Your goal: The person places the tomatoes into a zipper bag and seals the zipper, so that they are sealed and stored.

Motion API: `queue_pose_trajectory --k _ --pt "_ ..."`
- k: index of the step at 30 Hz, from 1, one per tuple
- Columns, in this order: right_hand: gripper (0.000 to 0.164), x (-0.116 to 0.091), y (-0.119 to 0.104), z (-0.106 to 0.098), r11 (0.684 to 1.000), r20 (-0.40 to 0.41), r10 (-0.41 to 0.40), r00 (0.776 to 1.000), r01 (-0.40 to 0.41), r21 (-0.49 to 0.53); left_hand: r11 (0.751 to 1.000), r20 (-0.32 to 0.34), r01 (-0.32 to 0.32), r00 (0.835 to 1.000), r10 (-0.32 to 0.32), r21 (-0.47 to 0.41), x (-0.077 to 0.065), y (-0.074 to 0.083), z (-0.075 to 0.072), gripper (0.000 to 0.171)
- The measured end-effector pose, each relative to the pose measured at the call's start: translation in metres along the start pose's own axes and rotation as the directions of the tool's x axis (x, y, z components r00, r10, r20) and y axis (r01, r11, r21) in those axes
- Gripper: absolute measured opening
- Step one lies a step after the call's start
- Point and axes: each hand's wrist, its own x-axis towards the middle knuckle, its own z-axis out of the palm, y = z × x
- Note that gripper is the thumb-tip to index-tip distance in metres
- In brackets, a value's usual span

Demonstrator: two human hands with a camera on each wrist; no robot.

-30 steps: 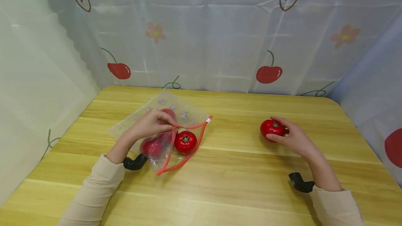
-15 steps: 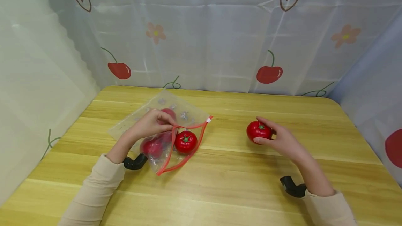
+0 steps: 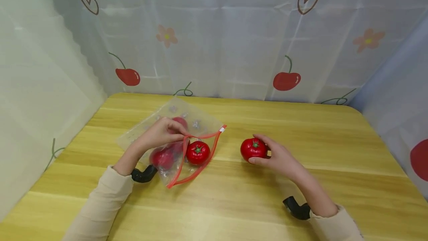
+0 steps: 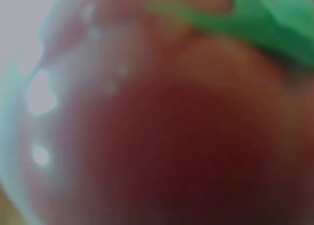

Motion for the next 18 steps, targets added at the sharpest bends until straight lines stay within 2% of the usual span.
queue_pose_trajectory --k 12,18 --pt "0.071 0.01 -0.02 0.045 0.997 0.123 -0.054 0.991 0.047 0.066 1.0 -0.006 -0.001 1.0 0.001 -0.022 -0.008 0.002 0.005 0.008" --pt "0.069 0.019 -0.035 0.059 0.995 0.172 -0.093 0.981 0.084 0.06 1.0 -0.006 -0.023 1.0 0.023 -0.006 -0.001 0.004 0.0 0.008"
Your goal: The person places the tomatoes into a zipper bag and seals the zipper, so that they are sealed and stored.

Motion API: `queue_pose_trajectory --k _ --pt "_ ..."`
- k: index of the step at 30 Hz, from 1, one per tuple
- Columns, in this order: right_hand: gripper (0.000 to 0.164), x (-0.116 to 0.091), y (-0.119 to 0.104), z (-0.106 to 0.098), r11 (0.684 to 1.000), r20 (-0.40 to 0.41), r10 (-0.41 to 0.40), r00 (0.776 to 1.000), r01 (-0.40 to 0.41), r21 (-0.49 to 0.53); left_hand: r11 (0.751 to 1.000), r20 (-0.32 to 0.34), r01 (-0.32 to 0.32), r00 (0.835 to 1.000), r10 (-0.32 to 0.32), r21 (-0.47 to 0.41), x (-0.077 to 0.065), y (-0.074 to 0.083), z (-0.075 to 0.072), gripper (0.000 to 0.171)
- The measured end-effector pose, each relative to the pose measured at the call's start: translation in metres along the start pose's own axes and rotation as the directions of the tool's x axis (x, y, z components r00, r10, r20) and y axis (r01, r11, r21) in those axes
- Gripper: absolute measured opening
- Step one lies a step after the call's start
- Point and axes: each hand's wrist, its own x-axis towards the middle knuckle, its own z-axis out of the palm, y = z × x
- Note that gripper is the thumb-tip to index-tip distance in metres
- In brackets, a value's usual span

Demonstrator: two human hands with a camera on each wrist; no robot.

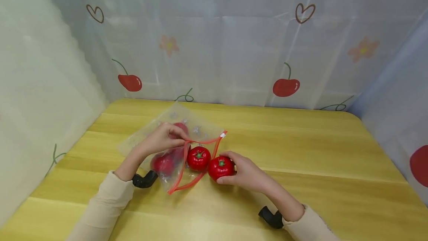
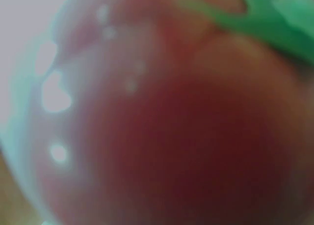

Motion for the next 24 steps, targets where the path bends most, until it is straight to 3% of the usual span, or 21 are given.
queue_pose_trajectory --k 6,14,24 --pt "0.068 0.012 -0.006 0.006 0.998 0.003 -0.026 1.0 0.026 -0.063 1.0 -0.01 -0.021 1.0 0.021 0.022 0.007 0.001 -0.005 0.007" --pt "0.069 0.016 -0.008 0.019 0.998 0.021 -0.038 0.999 0.039 -0.049 1.0 0.007 0.002 1.0 -0.002 0.009 -0.001 0.002 -0.002 0.008" --pt "0.069 0.031 -0.006 0.03 0.996 -0.013 -0.064 0.998 0.063 -0.069 0.999 0.012 -0.038 0.999 0.038 -0.013 0.001 -0.002 -0.003 0.008"
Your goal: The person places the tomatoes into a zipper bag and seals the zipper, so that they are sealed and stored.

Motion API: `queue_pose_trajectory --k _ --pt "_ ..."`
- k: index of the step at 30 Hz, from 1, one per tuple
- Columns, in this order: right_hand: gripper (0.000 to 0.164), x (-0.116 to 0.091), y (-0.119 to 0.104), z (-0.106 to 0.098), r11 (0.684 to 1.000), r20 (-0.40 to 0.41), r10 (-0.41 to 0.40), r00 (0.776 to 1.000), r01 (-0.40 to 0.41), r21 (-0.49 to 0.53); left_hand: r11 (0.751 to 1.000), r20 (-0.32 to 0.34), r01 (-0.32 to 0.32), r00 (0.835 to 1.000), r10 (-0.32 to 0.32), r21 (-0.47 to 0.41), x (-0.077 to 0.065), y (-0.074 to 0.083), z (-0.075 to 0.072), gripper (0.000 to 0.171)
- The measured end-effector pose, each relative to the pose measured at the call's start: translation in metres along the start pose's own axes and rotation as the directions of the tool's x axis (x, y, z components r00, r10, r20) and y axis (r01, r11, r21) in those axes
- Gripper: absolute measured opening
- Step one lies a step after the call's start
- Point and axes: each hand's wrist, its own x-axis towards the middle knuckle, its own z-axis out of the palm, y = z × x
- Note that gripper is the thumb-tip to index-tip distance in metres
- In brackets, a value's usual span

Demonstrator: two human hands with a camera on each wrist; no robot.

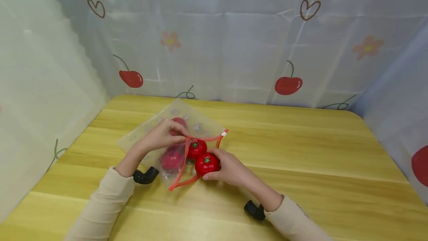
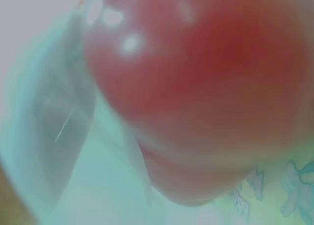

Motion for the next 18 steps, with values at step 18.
queue_pose_trajectory --k 18 --pt "0.073 0.0051 0.0002 0.0031 0.998 0.013 0.005 1.0 -0.006 0.062 1.0 -0.003 0.025 1.0 -0.025 -0.002 0.0015 0.0003 -0.0011 0.008"
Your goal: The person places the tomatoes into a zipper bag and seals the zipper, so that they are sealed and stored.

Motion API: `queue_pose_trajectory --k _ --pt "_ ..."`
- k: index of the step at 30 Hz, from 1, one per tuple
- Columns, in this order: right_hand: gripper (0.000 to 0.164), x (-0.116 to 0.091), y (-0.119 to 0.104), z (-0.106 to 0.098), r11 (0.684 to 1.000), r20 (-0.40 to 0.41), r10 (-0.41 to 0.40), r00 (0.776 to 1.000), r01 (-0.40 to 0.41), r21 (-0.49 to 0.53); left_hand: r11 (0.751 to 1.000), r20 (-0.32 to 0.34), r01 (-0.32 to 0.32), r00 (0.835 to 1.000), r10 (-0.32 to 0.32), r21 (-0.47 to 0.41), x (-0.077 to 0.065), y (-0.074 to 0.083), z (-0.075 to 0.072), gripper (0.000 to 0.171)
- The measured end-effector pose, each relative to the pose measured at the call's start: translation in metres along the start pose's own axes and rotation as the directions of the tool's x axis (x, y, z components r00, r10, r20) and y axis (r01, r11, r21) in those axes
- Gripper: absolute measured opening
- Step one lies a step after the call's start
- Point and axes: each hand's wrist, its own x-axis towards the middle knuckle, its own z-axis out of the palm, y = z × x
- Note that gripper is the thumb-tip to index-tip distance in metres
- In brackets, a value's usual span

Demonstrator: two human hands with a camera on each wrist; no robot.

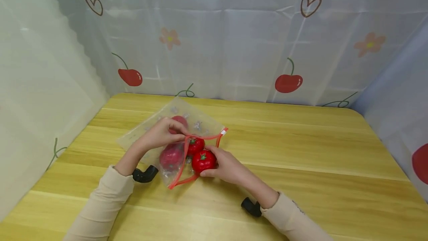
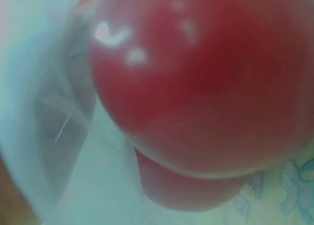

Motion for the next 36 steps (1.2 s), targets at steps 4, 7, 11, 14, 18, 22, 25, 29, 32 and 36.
queue_pose_trajectory --k 4,7,11,14,18,22,25,29,32,36 --pt "0.074 -0.006 -0.001 -0.004 1.0 0.01 -0.009 1.0 0.009 0.014 1.0 0.002 0.0 1.0 0.0 0.001 0.0 0.0 0.0 0.009" --pt "0.068 -0.01 -0.001 -0.006 0.999 0.002 -0.023 1.0 0.023 -0.026 1.0 -0.002 0.002 1.0 -0.002 -0.001 0.0 0.0 0.0 0.009" --pt "0.06 -0.012 -0.002 -0.008 0.996 -0.017 -0.046 0.999 0.044 -0.083 1.0 -0.007 0.004 1.0 -0.004 -0.001 0.0 0.002 -0.001 0.009" --pt "0.057 -0.009 -0.002 -0.007 0.995 -0.021 -0.055 0.998 0.053 -0.088 1.0 -0.004 0.003 1.0 -0.003 0.004 0.0 0.002 -0.002 0.01" --pt "0.056 -0.003 -0.002 -0.003 0.995 -0.015 -0.063 0.998 0.062 -0.083 1.0 0.001 0.002 1.0 -0.002 0.011 0.0 0.002 -0.001 0.011" --pt "0.056 0.002 -0.002 0.0 0.995 -0.015 -0.064 0.998 0.063 -0.076 1.0 0.004 0.012 1.0 -0.012 0.011 -0.001 0.002 0.0 0.009" --pt "0.056 0.006 -0.002 0.002 0.997 -0.017 -0.061 0.998 0.06 -0.052 1.0 0.007 0.014 1.0 -0.014 0.006 0.0 0.003 0.0 0.008" --pt "0.056 0.01 -0.001 0.003 0.998 -0.017 -0.066 0.998 0.066 -0.018 1.0 0.015 0.009 1.0 -0.009 -0.003 0.0 0.003 0.0 0.007" --pt "0.056 0.013 -0.001 0.004 0.997 -0.015 -0.074 0.997 0.074 0.001 1.0 0.024 0.003 1.0 -0.003 -0.012 0.0 0.003 0.0 0.007" --pt "0.057 0.017 -0.002 0.005 0.998 -0.009 -0.068 0.998 0.068 0.01 1.0 0.03 -0.008 1.0 0.008 -0.014 0.001 0.001 0.002 0.007"
